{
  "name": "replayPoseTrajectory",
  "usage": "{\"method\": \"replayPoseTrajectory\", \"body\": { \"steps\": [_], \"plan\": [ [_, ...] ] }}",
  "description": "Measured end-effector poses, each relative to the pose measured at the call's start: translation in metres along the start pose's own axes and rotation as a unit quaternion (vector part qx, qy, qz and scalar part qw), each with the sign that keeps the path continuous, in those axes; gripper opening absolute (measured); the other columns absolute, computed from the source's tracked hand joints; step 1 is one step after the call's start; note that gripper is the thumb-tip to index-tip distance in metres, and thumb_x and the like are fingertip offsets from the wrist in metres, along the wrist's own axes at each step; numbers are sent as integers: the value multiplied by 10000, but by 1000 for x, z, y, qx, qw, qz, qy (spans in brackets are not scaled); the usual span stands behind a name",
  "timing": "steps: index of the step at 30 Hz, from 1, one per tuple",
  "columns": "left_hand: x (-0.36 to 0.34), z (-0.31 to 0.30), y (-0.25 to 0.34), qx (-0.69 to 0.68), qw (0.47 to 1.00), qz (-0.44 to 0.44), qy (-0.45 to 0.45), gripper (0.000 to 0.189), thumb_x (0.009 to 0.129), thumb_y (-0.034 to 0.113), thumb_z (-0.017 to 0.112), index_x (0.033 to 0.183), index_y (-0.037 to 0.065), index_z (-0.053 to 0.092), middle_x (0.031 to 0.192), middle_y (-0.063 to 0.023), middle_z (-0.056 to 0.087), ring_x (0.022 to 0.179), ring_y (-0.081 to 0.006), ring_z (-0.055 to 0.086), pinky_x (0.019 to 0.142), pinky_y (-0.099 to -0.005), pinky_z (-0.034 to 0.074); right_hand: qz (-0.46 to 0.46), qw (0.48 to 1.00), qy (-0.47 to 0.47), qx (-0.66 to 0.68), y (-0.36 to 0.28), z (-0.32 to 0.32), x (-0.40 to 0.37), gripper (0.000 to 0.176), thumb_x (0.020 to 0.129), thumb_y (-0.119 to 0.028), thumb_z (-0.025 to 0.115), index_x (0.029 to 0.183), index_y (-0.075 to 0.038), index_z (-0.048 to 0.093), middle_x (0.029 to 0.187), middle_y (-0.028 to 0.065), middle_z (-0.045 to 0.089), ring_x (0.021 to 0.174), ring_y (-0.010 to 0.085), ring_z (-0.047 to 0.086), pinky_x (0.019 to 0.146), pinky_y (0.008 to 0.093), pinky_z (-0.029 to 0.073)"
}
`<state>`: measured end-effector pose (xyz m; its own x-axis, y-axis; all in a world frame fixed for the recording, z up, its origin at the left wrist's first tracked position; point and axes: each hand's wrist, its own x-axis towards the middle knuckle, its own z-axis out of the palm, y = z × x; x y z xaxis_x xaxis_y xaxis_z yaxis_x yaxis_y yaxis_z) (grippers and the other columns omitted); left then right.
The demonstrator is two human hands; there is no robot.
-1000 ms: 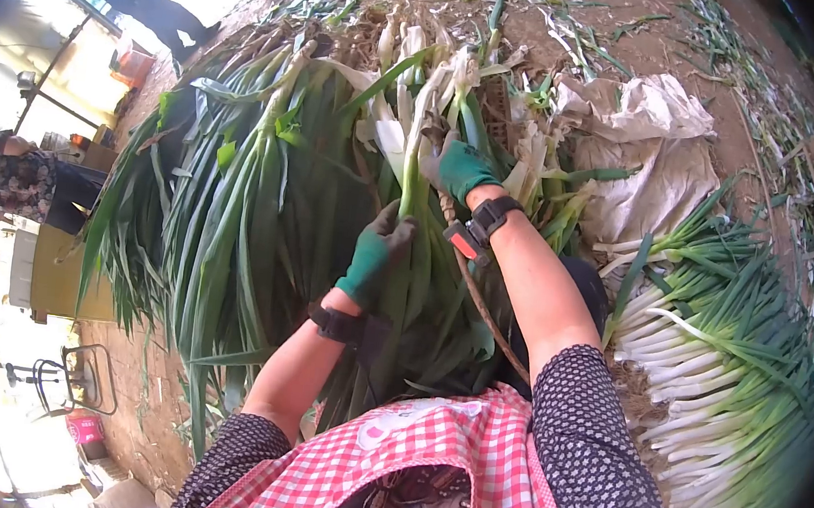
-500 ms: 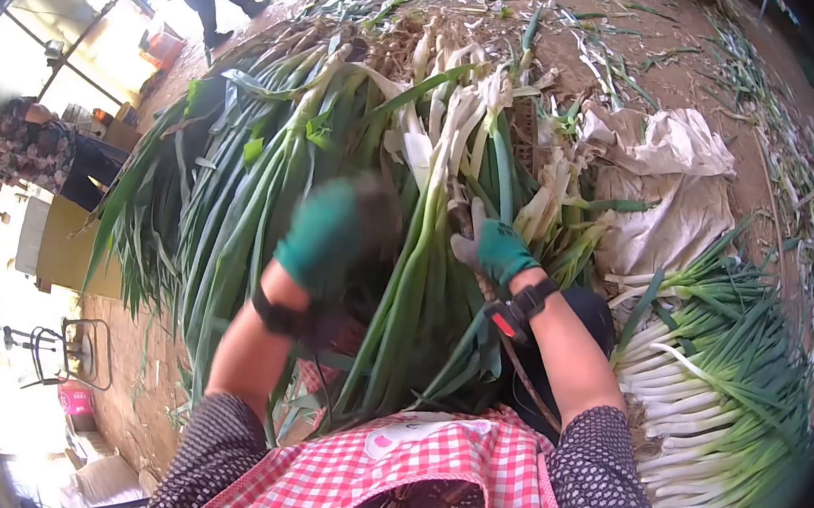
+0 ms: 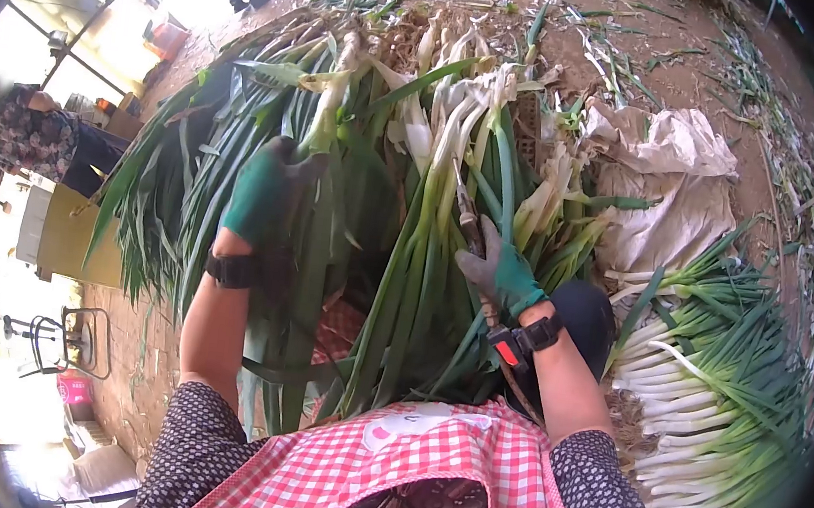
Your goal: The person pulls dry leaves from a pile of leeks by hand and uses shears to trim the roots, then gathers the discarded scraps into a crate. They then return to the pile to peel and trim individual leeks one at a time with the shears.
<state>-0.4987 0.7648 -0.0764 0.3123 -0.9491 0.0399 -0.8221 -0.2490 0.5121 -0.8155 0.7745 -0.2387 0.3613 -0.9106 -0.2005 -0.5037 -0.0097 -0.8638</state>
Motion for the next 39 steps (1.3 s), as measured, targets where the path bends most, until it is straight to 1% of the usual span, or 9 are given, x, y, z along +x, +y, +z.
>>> {"method": "replayPoseTrajectory", "body": {
  "steps": [3,9,11,25,31,34,35,37,39],
  "plan": [
    [16,41,-43,-168,981,-27,-96,407,813,352,714,907,-42,673,773,-119,667,680,-193,618,635,-357,488,-14,1000,-8,-9,-29,5,-12,777,852,-288,628,1490,6,296,1179,202,634,1111,248,614,918,334,460],
    [4,102,-26,-324,936,-36,-134,343,874,249,618,1020,-55,677,797,-44,654,698,-114,580,631,-294,471,-44,992,-97,-67,-91,16,-48,777,850,-316,598,1473,35,296,1050,305,629,1014,401,648,883,388,487],
    [0,108,-23,-372,915,-39,-149,334,891,236,599,1052,-48,669,835,-8,642,719,-78,550,641,-257,454,-44,993,-58,-93,-90,19,-43,778,847,-326,595,1471,34,301,1050,317,632,1009,411,648,879,406,488],
    [-35,113,-24,-384,913,-56,-128,334,925,279,607,1077,-14,650,898,-5,646,781,-74,556,708,-242,461,-35,994,-14,-104,-94,14,85,673,807,-379,603,1319,37,468,958,278,663,927,422,657,825,441,502],
    [-46,102,-31,-491,841,-120,-192,347,970,223,575,1207,-30,605,1061,-21,643,956,-97,585,862,-263,468,-35,994,-84,-66,-88,3,173,595,806,-398,605,1261,-22,533,926,209,668,818,306,654,737,424,505],
    [-40,129,-81,-334,926,170,-49,344,998,239,543,1207,-23,621,1140,-95,658,1049,-153,600,943,-289,458,-69,992,-87,-60,-86,3,145,656,768,-382,597,1214,91,514,980,289,657,919,368,666,826,425,505],
    [-38,132,-96,-302,938,154,-74,364,1027,236,495,1286,-1,590,1279,-130,614,1198,-169,552,1055,-294,398,-79,991,-79,-68,-83,2,124,672,778,-407,594,1241,70,496,1005,278,656,946,364,658,836,421,498],
    [-22,164,-135,-408,903,97,-93,342,1018,144,476,1314,-7,556,1287,-125,608,1190,-181,564,1046,-302,419,-58,989,-121,-65,-88,1,81,676,787,-438,589,1259,37,497,1024,265,654,979,365,648,861,416,488],
    [-30,138,-95,-556,815,-93,-134,353,1012,86,463,1347,-8,526,1290,-123,604,1193,-194,565,1043,-304,425,-79,983,-159,-44,-76,11,55,673,804,-430,587,1316,-8,473,1030,259,655,997,368,643,881,410,476]
  ]
}}
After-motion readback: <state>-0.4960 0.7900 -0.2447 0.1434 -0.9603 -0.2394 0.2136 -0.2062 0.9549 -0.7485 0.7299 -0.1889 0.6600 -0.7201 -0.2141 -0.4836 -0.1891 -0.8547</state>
